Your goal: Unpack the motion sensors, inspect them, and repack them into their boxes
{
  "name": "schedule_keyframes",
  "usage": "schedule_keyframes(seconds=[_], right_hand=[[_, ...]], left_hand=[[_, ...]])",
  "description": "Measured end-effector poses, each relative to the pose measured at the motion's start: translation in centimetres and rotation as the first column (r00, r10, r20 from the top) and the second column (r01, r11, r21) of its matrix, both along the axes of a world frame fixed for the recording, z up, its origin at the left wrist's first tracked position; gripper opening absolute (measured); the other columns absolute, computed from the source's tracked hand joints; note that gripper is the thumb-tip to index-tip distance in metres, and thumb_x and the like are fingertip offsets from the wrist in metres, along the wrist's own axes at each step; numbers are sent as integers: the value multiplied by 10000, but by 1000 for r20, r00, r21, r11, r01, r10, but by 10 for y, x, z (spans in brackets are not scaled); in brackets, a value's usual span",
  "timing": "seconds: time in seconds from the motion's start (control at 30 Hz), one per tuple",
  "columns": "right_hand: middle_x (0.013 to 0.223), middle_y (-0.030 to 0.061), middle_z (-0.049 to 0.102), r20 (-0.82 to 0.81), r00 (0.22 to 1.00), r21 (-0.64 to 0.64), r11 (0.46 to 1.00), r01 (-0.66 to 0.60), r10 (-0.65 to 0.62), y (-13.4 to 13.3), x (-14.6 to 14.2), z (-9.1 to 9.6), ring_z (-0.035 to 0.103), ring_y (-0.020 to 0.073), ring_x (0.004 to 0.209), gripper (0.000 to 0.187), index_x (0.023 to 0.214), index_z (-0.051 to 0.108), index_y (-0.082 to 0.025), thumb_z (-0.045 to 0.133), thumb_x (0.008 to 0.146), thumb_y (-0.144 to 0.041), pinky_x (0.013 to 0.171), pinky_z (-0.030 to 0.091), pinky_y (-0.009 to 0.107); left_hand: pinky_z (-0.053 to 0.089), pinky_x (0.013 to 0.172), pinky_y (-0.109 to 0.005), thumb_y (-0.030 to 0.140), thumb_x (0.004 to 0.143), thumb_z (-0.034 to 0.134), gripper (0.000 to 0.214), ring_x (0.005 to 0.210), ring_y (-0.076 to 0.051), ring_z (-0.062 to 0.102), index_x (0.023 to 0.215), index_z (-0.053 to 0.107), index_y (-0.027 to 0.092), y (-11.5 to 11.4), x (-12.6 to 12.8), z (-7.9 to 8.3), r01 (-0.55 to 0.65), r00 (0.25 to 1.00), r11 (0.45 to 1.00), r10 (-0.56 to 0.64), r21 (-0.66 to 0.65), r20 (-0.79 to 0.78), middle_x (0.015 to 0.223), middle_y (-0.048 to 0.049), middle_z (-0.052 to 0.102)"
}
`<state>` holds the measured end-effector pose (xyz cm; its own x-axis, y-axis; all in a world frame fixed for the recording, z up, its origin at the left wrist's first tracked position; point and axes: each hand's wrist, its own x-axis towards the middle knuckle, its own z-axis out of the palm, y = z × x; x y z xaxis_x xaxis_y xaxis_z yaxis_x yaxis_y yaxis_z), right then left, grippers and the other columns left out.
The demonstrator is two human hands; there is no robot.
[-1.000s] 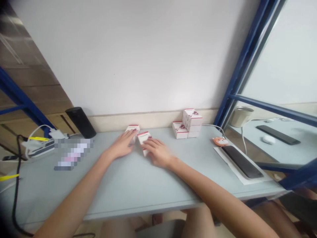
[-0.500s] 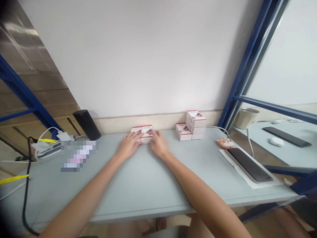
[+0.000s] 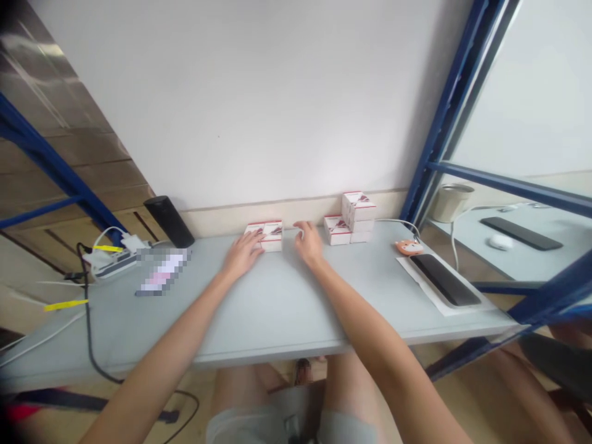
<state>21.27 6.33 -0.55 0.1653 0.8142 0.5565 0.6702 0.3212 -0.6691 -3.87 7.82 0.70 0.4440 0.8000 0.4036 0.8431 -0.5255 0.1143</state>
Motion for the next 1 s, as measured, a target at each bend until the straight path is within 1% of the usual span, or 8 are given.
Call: schedule_keyframes(seconds=[0.2,0.3,0.4,0.47,0.6,0.67,0.77,1.0], right_hand=[[1258,151,619,40,972,-14,972,233,-232,6,17,2,562,297,1209,426,1200,684,-188,490,837,-76,1098,428,449],[1363,183,553,72,938,-18,940,342,-340,9,31,3,470,327,1335,496,1280,640,-164,497,812,-84,1164,335,489],[1461,199,490,115,906,-34,910,412,-406,11,46,0,351,342,1458,564,1360,580,-158,489,807,-94,1203,252,522],[1491,219,477,155,894,-63,899,434,-420,11,53,-3,323,355,1488,580,1378,561,-139,503,802,-107,1211,225,541],[1500,269,491,252,883,-128,890,437,-397,12,53,-9,373,391,1475,569,1363,572,-98,545,796,-129,1213,211,557],[1501,270,499,292,876,-152,885,440,-385,14,51,-9,391,397,1470,536,1346,591,-109,546,813,-139,1209,209,558],[1515,263,492,338,865,-180,876,447,-371,16,48,-8,366,410,1490,477,1305,621,-134,539,835,-155,1204,192,577],[1574,249,432,398,860,-213,879,426,-320,10,50,-7,310,417,1521,437,1273,653,-153,509,861,-177,1198,180,607]], left_hand=[[335,1265,-493,331,1024,548,453,1537,-288,419,1472,589,275,5,0,-8,-24,998,1000,23,20,52,1646,-63,479],[348,1262,-496,333,1016,564,456,1532,-297,429,1467,599,270,6,0,-11,-27,997,999,25,20,71,1636,-66,492],[343,1266,-502,350,1014,573,464,1533,-299,429,1471,600,277,9,-2,-12,-13,997,1000,12,18,77,1630,-58,502],[335,1270,-505,365,1012,577,472,1534,-299,425,1476,597,275,10,-3,-13,1,997,1000,-2,19,78,1630,-59,501],[345,1262,-521,386,1017,560,480,1527,-296,430,1482,588,272,13,-5,-13,24,995,999,-26,28,91,1629,-67,501],[354,1255,-532,386,1016,555,479,1521,-293,436,1483,583,283,14,-6,-13,37,994,999,-40,28,99,1627,-65,503],[359,1252,-535,383,1012,558,482,1523,-288,431,1486,575,298,15,-6,-13,53,993,998,-54,19,108,1635,-60,492],[341,1262,-530,338,1010,542,487,1544,-303,398,1494,567,301,9,-2,-12,16,992,1000,-16,-6,125,1652,-56,465]])
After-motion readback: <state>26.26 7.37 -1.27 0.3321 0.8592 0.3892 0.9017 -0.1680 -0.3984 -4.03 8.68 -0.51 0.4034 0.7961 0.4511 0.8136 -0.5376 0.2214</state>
